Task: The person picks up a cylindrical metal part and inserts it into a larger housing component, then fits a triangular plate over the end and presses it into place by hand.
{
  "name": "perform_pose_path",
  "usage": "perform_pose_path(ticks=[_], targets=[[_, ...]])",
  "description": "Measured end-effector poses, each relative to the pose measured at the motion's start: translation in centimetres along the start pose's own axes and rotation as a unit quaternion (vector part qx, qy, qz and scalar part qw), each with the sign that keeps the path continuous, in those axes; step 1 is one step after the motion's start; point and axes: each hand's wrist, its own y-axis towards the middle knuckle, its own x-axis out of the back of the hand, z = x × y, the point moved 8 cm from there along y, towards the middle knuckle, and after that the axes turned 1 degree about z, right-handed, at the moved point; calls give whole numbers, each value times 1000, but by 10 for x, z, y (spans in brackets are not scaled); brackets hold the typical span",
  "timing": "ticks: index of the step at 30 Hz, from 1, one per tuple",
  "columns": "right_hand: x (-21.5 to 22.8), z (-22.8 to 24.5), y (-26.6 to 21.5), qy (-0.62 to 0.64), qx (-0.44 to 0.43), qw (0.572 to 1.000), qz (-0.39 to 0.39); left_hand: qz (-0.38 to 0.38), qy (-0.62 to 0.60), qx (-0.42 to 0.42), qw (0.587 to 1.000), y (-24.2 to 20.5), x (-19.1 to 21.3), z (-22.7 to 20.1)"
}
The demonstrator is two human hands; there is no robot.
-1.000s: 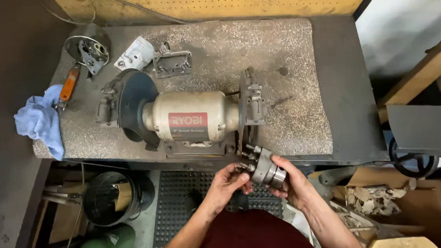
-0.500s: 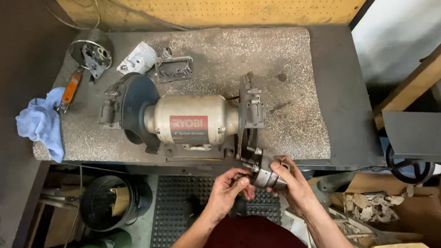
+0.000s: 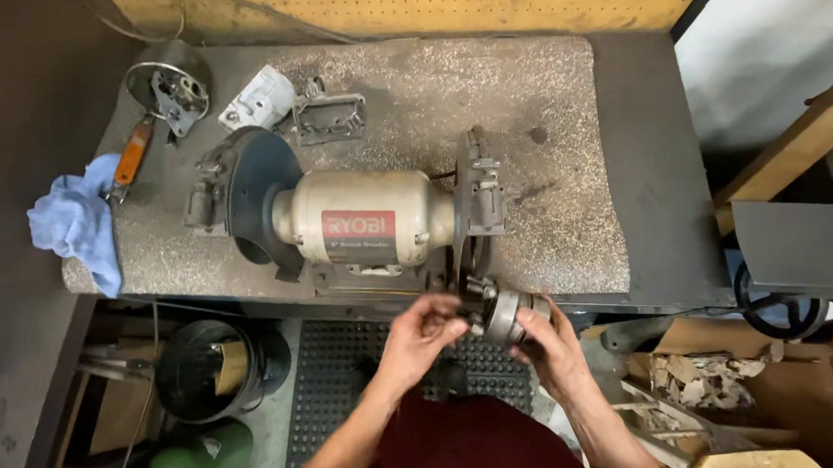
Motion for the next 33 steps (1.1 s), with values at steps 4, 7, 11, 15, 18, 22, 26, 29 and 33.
perform_pose_path(ticks=[4,7,11,15,18,22,26,29,33], targets=[[-1,6,4,-10,-7,1000,-13,-48,173,27,983,9,10,-18],[-14,21,0,-24,8,999,35,-24,169,41,984,11,10,-13],[-26,29,0,-31,-4,997,65,-34,39,83,995,15,11,4],[-26,28,2,-47,8,996,78,-26,-2,86,996,15,5,1],[-15,23,11,-38,-9,997,59,-23,19,33,999,19,1,-15],[-5,6,14,-44,-87,994,41,-21,93,42,995,14,-3,-23],[1,3,14,-11,-73,997,-12,-31,74,18,997,14,-9,-20],[-1,16,8,-37,-62,997,-25,-34,105,25,994,13,-13,-30],[-7,28,2,-50,-49,997,-19,-48,63,37,996,14,-14,-11]])
